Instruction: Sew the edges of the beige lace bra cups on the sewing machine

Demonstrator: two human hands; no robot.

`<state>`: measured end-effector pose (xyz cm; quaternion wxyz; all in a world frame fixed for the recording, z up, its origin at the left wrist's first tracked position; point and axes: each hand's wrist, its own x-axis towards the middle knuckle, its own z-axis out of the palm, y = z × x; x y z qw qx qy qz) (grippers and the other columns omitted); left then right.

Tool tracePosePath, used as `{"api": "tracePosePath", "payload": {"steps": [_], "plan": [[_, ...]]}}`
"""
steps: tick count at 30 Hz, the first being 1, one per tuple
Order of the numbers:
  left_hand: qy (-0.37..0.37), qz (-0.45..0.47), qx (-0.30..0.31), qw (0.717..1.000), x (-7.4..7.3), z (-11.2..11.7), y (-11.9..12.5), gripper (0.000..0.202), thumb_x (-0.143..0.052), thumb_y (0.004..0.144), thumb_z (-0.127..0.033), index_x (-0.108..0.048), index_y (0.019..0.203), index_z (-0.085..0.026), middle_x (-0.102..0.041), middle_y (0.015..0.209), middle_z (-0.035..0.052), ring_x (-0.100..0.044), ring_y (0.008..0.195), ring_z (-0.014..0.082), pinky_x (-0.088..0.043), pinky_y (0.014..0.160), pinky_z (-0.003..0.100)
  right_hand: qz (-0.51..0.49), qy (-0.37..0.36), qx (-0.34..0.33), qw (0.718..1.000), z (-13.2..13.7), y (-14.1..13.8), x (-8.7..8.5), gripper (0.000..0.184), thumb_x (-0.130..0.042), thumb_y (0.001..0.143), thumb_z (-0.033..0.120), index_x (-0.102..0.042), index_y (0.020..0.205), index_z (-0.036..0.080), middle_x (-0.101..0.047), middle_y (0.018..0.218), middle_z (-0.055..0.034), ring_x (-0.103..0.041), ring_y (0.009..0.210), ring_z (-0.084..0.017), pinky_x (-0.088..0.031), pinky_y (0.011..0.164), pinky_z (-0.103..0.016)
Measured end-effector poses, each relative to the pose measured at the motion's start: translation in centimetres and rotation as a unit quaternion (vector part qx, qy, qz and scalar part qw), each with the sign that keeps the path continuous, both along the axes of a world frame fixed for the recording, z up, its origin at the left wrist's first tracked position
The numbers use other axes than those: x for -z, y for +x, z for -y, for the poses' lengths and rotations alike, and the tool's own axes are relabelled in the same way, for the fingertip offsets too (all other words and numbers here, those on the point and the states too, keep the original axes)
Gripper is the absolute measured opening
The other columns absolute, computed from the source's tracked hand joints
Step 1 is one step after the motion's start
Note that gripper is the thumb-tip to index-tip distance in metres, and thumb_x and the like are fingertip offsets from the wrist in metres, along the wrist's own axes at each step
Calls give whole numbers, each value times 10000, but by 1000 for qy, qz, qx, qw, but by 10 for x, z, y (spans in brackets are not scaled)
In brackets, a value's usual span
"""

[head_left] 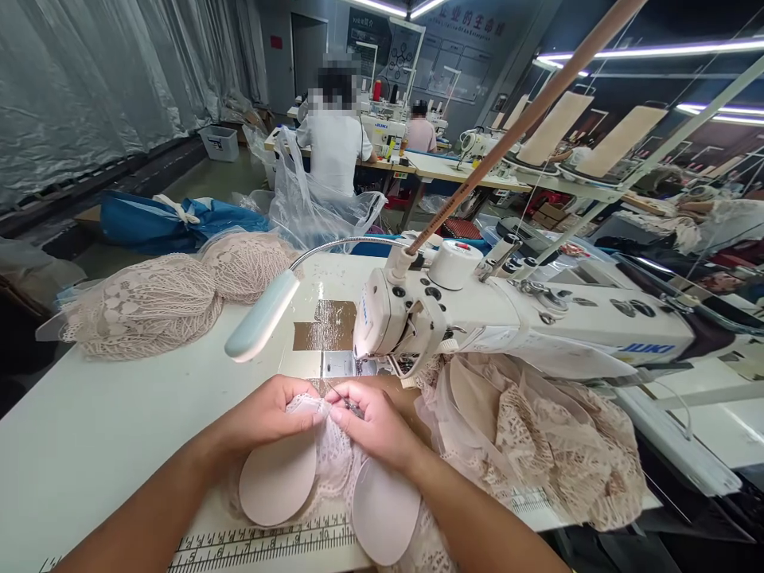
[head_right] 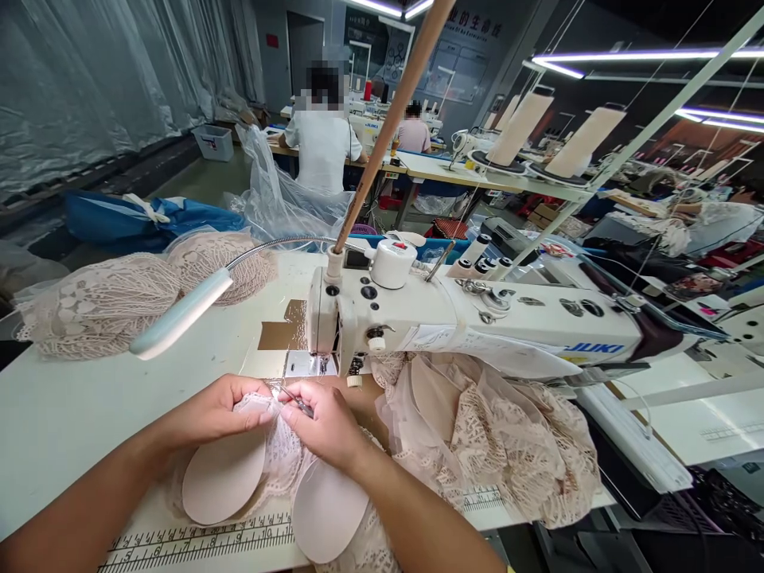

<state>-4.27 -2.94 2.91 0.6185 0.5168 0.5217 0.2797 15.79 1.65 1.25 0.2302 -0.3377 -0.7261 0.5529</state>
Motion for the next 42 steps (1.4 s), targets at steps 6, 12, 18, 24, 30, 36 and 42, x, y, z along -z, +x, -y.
{"api": "tracePosePath", "payload": {"steps": [6,12,18,24,30,36,42], "plan": [[0,-4,-33,999,-2,0,1,301,-666,738,-431,-601,659,-148,-443,608,-21,-378,584,129,-290,530,242,-46,-33,-27,998,-9,10,7,355,-470,918,433,-582,1115,160,-606,769,-18,-573,703,-140,-474,684,-280],[4,5,-56,998,-3,0,1,344,-659,758,-456,-592,627,-145,-432,596,-26,-365,586,126,-295,554,246,-39,-1,-23,999,-13,15,-3,228,-603,825,299,-655,1017,188,-646,889,-27,-589,791,-149,-480,739,-276],[21,34,-37,999,1,-3,5,344,-680,749,-451,-641,670,-118,-443,627,-14,-363,633,130,-264,580,250,6,-5,-30,1000,-5,12,-5,183,-628,820,266,-657,987,197,-667,895,-19,-600,803,-153,-476,714,-264],[31,26,-2,999,9,-3,7,380,-647,780,-386,-447,550,-158,-254,598,-48,-222,590,100,-152,536,264,-15,-26,-18,999,0,4,-4,178,-643,825,293,-668,967,189,-684,947,-40,-632,883,-184,-491,788,-302],[29,11,12,999,4,-2,9,430,-637,787,-430,-405,539,-167,-256,593,-47,-223,579,96,-154,524,262,-49,-45,9,998,-4,3,-3,127,-617,809,243,-666,890,159,-665,842,-35,-617,780,-156,-486,721,-284],[33,-10,-1,999,5,-2,10,364,-670,751,-412,-472,590,-152,-334,627,-37,-291,613,107,-204,533,240,-64,-114,-38,991,-9,5,1,202,-659,777,261,-630,947,156,-592,731,12,-534,638,-103,-435,605,-234],[29,-55,15,998,7,-2,13,297,-649,739,-345,-493,579,-149,-317,610,-44,-283,604,104,-206,513,229,-31,-129,-50,990,-4,3,1,170,-662,783,250,-600,925,180,-597,743,15,-543,657,-111,-426,592,-228]]}}
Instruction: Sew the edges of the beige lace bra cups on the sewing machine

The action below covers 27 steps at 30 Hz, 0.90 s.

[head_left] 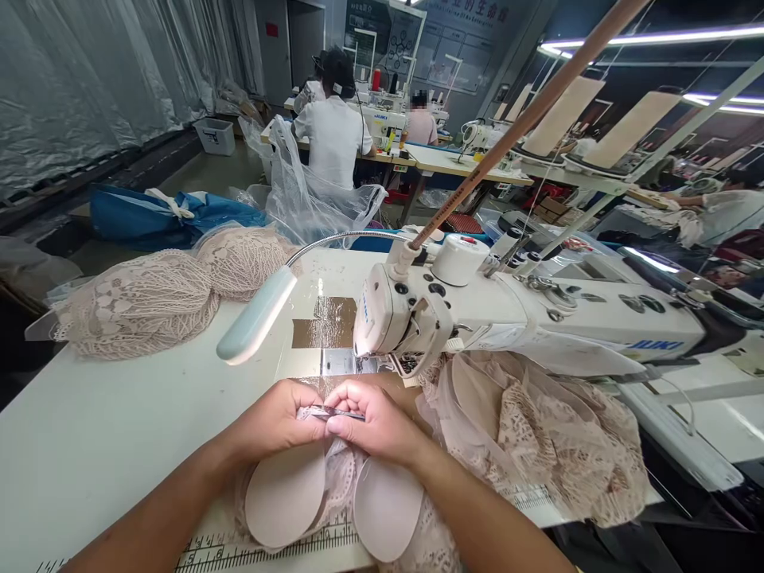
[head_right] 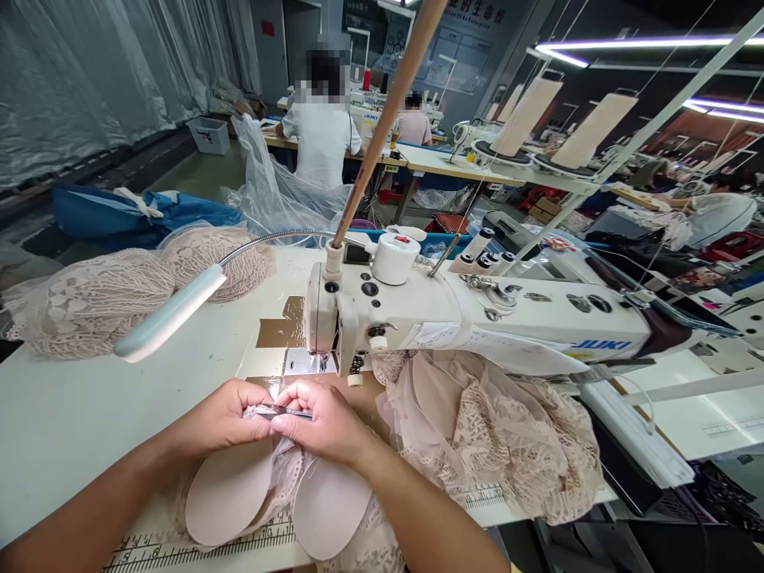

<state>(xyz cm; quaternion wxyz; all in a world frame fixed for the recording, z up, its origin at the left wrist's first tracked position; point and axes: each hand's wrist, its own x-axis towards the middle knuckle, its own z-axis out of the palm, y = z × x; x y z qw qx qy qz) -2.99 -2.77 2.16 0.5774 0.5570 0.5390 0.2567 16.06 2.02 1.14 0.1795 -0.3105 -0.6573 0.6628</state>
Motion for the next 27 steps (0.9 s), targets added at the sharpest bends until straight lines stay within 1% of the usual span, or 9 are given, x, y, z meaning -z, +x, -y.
{"api": "tracePosePath", "payload": {"steps": [3,6,9,12,14,16,20,23,27], "plan": [[2,-12,3,1000,1,0,3,226,-619,726,-273,-516,570,-145,-312,582,-50,-280,580,98,-201,496,227,14,31,13,999,3,-2,3,129,-638,804,267,-592,889,181,-618,770,-2,-571,693,-132,-443,612,-246],[0,0,6,1000,4,-1,5,262,-633,734,-305,-524,560,-143,-324,561,-55,-279,558,91,-209,490,226,8,50,30,998,2,-5,6,108,-607,822,273,-589,870,178,-626,792,-13,-584,709,-142,-447,630,-257],[-1,7,-7,1000,3,-2,3,291,-671,736,-382,-578,609,-138,-431,581,-41,-357,562,100,-272,500,221,-2,52,52,997,-4,-3,3,134,-590,828,306,-570,873,182,-603,782,-1,-560,682,-129,-432,624,-249],[-8,15,-10,1000,-1,-2,-7,344,-613,795,-480,-661,735,-144,-578,697,5,-492,650,144,-389,589,240,90,76,51,992,-10,14,-13,220,-576,842,388,-567,967,207,-606,770,14,-549,662,-133,-403,615,-247],[-24,30,-30,999,-5,-2,-18,432,-505,858,-545,-708,884,-165,-645,830,36,-557,793,185,-436,730,276,190,130,43,972,-9,32,-29,297,-621,810,441,-589,1030,243,-647,885,-2,-582,766,-169,-400,657,-257],[-60,65,-63,994,-9,0,-30,527,-412,886,-600,-705,1023,-183,-665,922,52,-569,876,198,-432,806,298,260,184,18,948,-4,53,-42,267,-649,787,425,-619,994,259,-661,964,-9,-592,843,-197,-392,680,-259],[-115,136,-84,980,-11,2,-47,645,-349,875,-655,-639,1169,-159,-670,972,74,-552,721,157,-427,699,286,387,231,3,892,17,87,-47,199,-674,744,365,-637,884,229,-660,806,-20,-576,714,-192,-324,574,-247],[-78,85,-59,992,-10,3,-49,609,-353,884,-608,-599,1210,-157,-657,1034,82,-549,749,158,-417,703,278,433,251,-12,865,31,97,-39,91,-597,791,286,-589,737,214,-632,722,-10,-557,680,-183,-295,565,-249],[-11,-44,33,998,-13,7,-36,449,-666,696,-415,-633,1067,-165,-657,948,43,-576,825,206,-418,692,259,390,290,19,874,39,94,-40,204,-468,888,293,-492,705,207,-592,752,-23,-558,706,-185,-352,611,-262]]}}
